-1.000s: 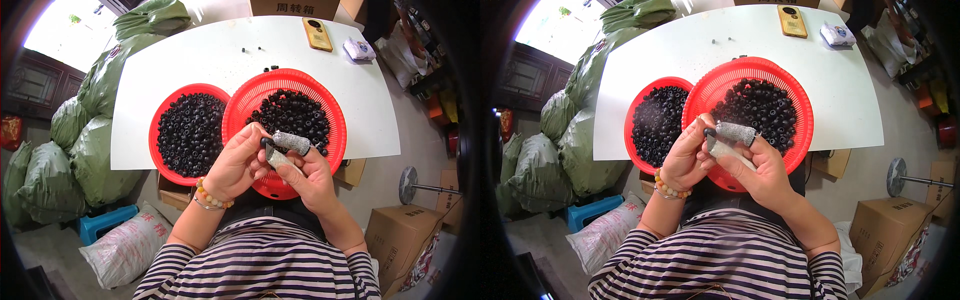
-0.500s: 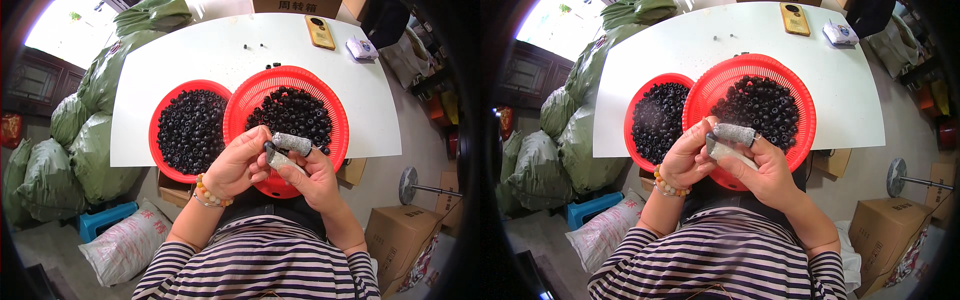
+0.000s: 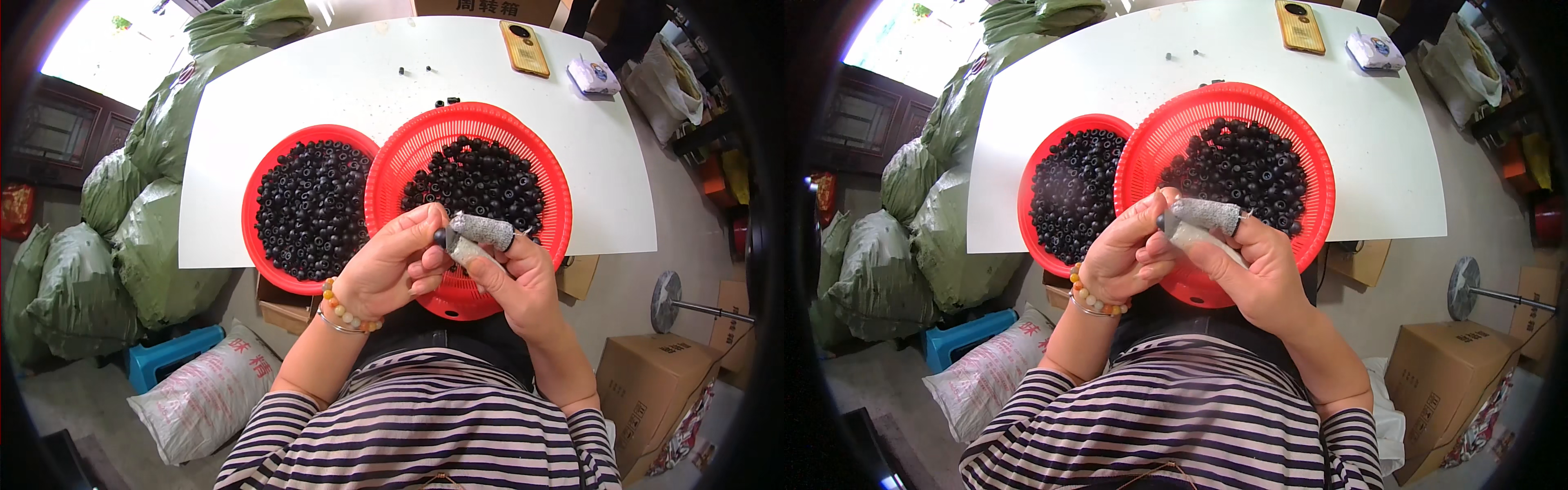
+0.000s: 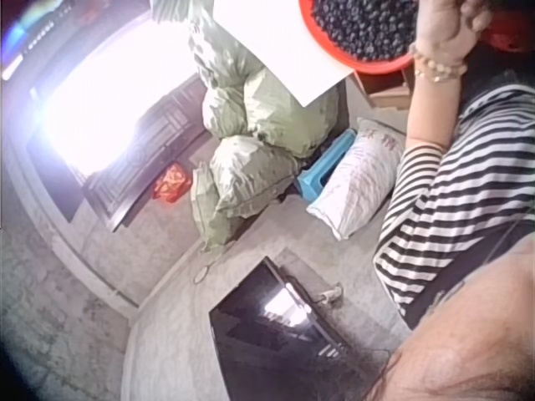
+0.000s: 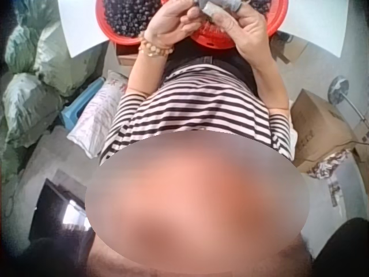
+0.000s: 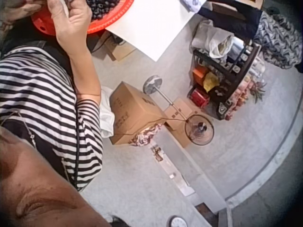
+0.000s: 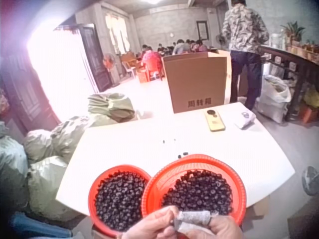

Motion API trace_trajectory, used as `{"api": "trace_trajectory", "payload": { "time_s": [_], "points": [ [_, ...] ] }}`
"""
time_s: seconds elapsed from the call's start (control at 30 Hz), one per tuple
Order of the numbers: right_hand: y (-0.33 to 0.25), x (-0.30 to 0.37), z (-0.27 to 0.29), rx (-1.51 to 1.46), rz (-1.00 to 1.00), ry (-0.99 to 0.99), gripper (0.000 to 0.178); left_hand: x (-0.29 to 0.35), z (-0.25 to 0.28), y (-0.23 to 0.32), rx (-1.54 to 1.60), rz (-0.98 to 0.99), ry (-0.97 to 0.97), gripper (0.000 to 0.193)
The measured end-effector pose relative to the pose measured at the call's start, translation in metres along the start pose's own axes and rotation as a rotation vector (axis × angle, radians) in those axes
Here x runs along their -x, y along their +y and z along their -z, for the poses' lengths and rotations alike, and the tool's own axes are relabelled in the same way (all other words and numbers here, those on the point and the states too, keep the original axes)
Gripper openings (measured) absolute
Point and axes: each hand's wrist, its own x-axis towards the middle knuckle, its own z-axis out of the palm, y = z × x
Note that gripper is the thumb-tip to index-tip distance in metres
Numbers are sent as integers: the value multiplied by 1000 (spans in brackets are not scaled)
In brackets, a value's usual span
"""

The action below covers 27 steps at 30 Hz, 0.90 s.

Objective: Sorting small black plastic or rubber industrial components from one container into another while wearing thumb guards.

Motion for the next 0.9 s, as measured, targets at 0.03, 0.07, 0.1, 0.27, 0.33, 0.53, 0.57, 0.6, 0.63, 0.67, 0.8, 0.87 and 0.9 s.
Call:
{"api": "trace_trajectory", "payload": {
  "time_s": [0.03,0.07,0.1,0.27,0.33,0.53,0.57,0.6,0.63,0.67,0.8,0.87,0.9],
  "points": [
    [-1,-1,-1,-32,-5,21,29,0,1,0,13,0,-19,16],
    [1,0,1,-57,-25,51,28,-1,1,1,25,1,-40,16],
    [5,2,6,-83,-44,82,27,-1,2,1,38,2,-61,16],
    [3,1,5,-132,-69,115,25,-2,5,3,19,11,-83,16],
    [1,1,1,-106,-80,125,26,-2,5,2,32,10,-73,17],
    [2,0,2,-106,-86,137,24,0,1,5,-40,-86,-21,25],
    [2,0,2,-117,-89,146,23,1,2,8,-80,-139,-17,26],
    [3,0,3,-119,-90,154,21,3,3,12,-120,-194,-14,27],
    [5,-1,5,-121,-91,161,20,8,7,18,-210,-256,28,27],
    [7,-1,6,-123,-90,168,18,13,7,25,-354,-363,96,26],
    [8,-3,6,-148,-115,209,16,31,19,45,-831,-678,502,20],
    [5,-3,5,-152,-144,202,17,37,33,55,-1136,-780,704,20],
    [5,-4,3,-157,-143,198,17,42,44,60,-1266,-820,758,20]
  ]
}}
